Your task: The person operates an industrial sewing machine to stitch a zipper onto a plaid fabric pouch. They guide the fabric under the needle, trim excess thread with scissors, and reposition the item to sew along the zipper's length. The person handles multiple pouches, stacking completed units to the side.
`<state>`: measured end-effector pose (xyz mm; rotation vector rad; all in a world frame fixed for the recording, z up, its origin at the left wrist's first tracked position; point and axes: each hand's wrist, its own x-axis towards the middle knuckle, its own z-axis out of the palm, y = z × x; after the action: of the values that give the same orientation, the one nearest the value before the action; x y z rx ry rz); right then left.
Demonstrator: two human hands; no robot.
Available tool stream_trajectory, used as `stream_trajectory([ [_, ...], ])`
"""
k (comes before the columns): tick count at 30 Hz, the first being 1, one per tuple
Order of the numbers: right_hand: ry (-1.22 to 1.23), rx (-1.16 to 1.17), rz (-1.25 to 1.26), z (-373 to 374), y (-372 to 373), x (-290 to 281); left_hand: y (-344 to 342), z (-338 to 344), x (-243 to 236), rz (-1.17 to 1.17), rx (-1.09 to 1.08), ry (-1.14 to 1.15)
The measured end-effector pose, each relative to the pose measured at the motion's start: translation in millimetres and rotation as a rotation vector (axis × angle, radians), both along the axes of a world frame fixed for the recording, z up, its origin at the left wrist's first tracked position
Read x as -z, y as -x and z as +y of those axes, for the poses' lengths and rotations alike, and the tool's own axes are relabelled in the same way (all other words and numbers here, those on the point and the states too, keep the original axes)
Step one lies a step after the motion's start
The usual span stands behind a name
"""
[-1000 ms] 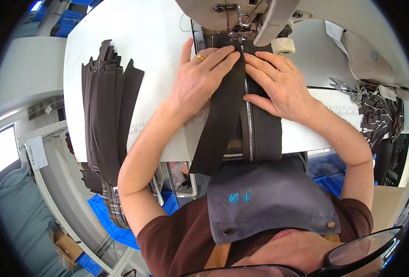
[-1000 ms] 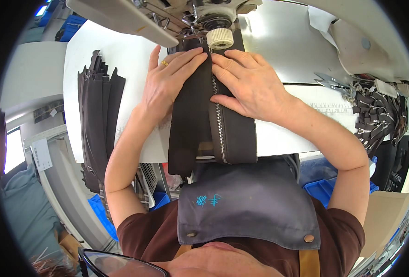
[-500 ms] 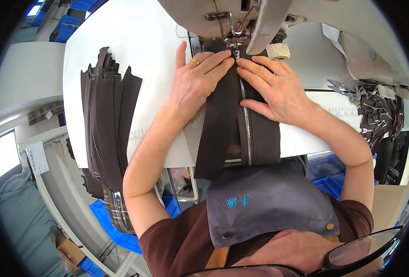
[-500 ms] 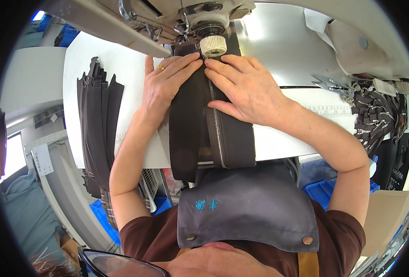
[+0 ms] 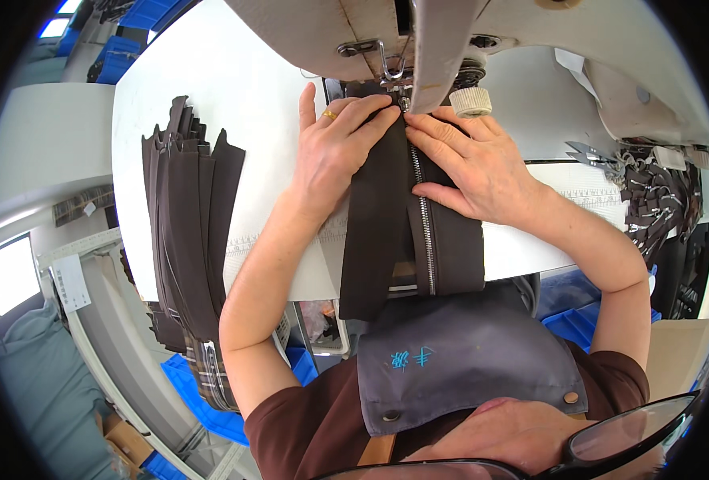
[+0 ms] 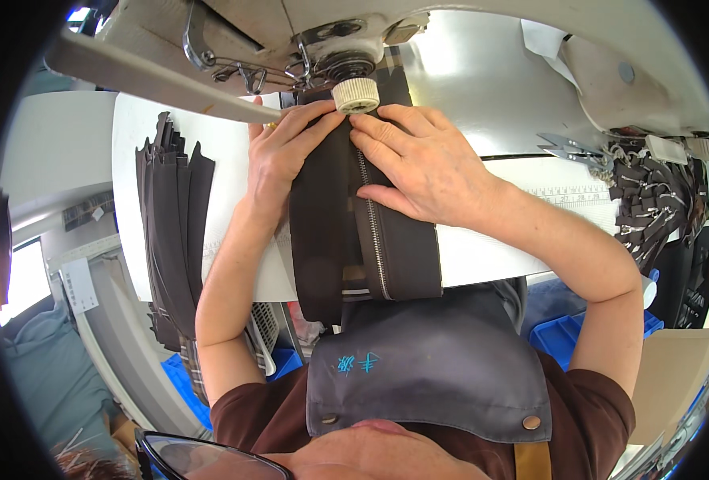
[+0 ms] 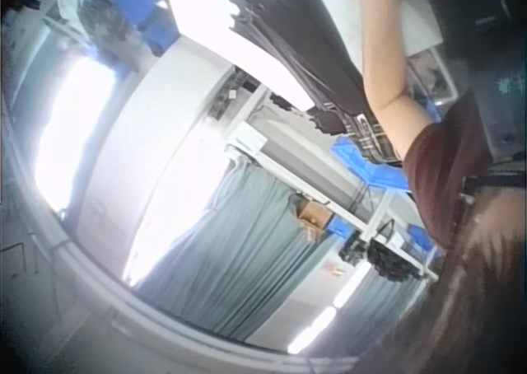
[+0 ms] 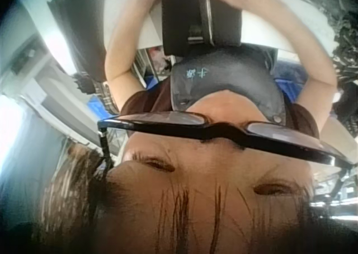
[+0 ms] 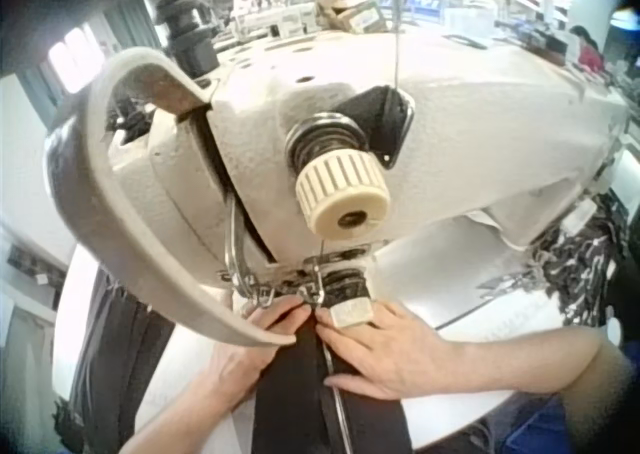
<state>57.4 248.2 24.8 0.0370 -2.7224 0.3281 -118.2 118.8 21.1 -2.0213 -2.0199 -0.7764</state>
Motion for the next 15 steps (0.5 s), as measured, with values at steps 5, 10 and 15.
stream_trajectory([
  [5,0.006,-0.003,0.003,0.1,-0.2,0.0,0.0,1.3,0.2,0.0,-0.006,-0.01],
  [10,-0.011,0.004,-0.009,0.0,-0.2,-1.1,0.8,0.8,0.4,0.015,-0.011,0.002],
  [15,-0.019,0.006,-0.006,-0.4,0.0,-2.4,0.0,0.2,0.7,0.03,-0.024,0.009],
])
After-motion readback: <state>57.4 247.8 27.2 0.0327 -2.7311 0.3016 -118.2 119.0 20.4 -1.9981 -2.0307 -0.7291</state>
